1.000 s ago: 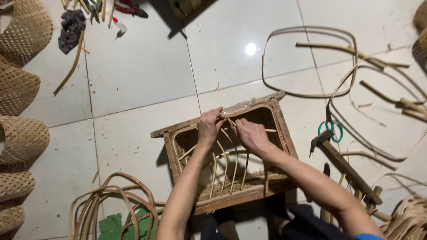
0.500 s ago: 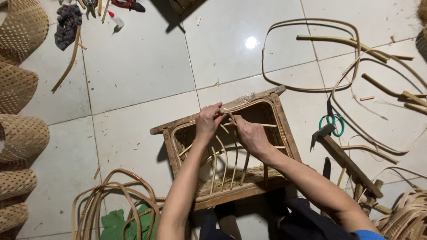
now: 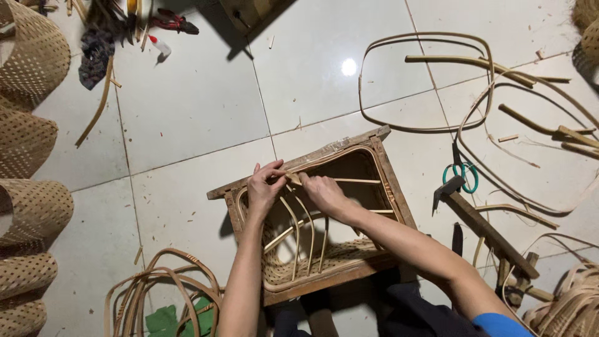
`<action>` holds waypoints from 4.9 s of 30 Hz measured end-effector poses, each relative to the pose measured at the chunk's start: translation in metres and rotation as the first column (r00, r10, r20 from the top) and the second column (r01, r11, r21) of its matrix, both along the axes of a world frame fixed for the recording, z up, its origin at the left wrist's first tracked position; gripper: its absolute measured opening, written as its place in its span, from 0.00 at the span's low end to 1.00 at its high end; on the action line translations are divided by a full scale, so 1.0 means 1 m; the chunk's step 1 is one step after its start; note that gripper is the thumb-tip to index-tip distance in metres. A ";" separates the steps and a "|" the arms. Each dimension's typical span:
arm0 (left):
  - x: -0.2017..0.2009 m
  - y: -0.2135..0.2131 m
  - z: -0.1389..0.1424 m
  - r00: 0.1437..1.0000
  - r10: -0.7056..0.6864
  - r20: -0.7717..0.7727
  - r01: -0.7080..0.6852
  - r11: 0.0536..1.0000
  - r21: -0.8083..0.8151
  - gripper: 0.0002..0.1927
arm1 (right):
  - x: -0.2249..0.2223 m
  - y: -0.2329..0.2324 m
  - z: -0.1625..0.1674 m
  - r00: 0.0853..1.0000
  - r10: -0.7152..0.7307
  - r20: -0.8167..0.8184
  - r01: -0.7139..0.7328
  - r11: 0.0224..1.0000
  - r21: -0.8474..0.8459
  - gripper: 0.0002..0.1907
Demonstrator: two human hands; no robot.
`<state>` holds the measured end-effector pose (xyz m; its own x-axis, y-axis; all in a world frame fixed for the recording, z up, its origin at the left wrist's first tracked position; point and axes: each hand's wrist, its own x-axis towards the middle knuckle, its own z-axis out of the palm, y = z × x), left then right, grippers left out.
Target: The person inserts thin bamboo strips into a rectangular basket frame, bending and tucking them into the side slots. They use a hammer to tap the strips into place and adjust the frame orientation as needed.
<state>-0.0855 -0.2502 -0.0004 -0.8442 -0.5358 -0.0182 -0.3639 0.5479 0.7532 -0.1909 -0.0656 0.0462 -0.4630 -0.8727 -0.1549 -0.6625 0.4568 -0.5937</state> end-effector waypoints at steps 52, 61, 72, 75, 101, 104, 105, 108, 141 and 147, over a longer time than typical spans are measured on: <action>-0.015 0.063 0.043 0.973 -0.224 -0.050 0.172 0.855 -0.489 0.15 | 0.044 0.420 -0.094 0.513 -0.854 -0.083 0.837 0.476 0.271 0.18; -0.032 0.090 0.014 0.965 -0.198 0.174 0.262 0.660 -0.704 0.33 | 0.051 0.399 -0.103 0.472 -0.726 -0.500 0.819 0.571 -0.055 0.25; -0.038 0.111 0.002 0.980 -0.188 0.065 0.189 0.783 -0.592 0.35 | 0.035 0.392 -0.081 0.383 -0.922 0.060 0.915 0.387 0.116 0.19; -0.038 0.114 0.004 0.979 -0.203 0.015 0.177 0.814 -0.553 0.34 | -0.017 0.351 -0.045 0.547 -0.824 0.147 0.828 0.558 0.048 0.17; -0.041 0.117 0.043 0.982 -0.188 0.031 0.187 0.917 -0.353 0.29 | -0.169 0.053 0.001 0.276 0.802 -0.529 -0.402 0.597 0.694 0.15; -0.043 0.117 0.047 0.983 -0.183 0.019 0.176 0.905 -0.387 0.30 | -0.174 0.057 -0.003 0.340 0.733 -0.590 -0.470 0.675 0.568 0.13; -0.044 0.116 0.048 0.983 -0.182 0.018 0.175 0.907 -0.383 0.30 | -0.177 0.059 -0.004 0.406 0.689 -0.601 -0.497 0.718 0.488 0.12; -0.045 0.116 0.051 0.981 -0.194 0.003 0.180 0.908 -0.378 0.29 | -0.183 0.059 -0.003 0.661 0.635 -0.400 -0.403 0.750 0.525 0.15; -0.048 0.109 0.021 0.988 -0.122 -0.096 0.064 0.886 -0.460 0.11 | -0.215 -0.011 0.061 0.744 0.633 0.212 -0.577 0.449 0.683 0.25; -0.053 0.104 0.006 0.987 -0.120 -0.104 0.052 0.865 -0.499 0.10 | -0.181 0.022 0.064 0.474 0.811 -0.343 -0.496 0.567 0.657 0.12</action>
<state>-0.1385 -0.1463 0.0052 -0.8642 -0.3713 0.3394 -0.2181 0.8845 0.4124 -0.3718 -0.0435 0.1099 0.1009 -0.8488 -0.5190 -0.9724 -0.1944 0.1290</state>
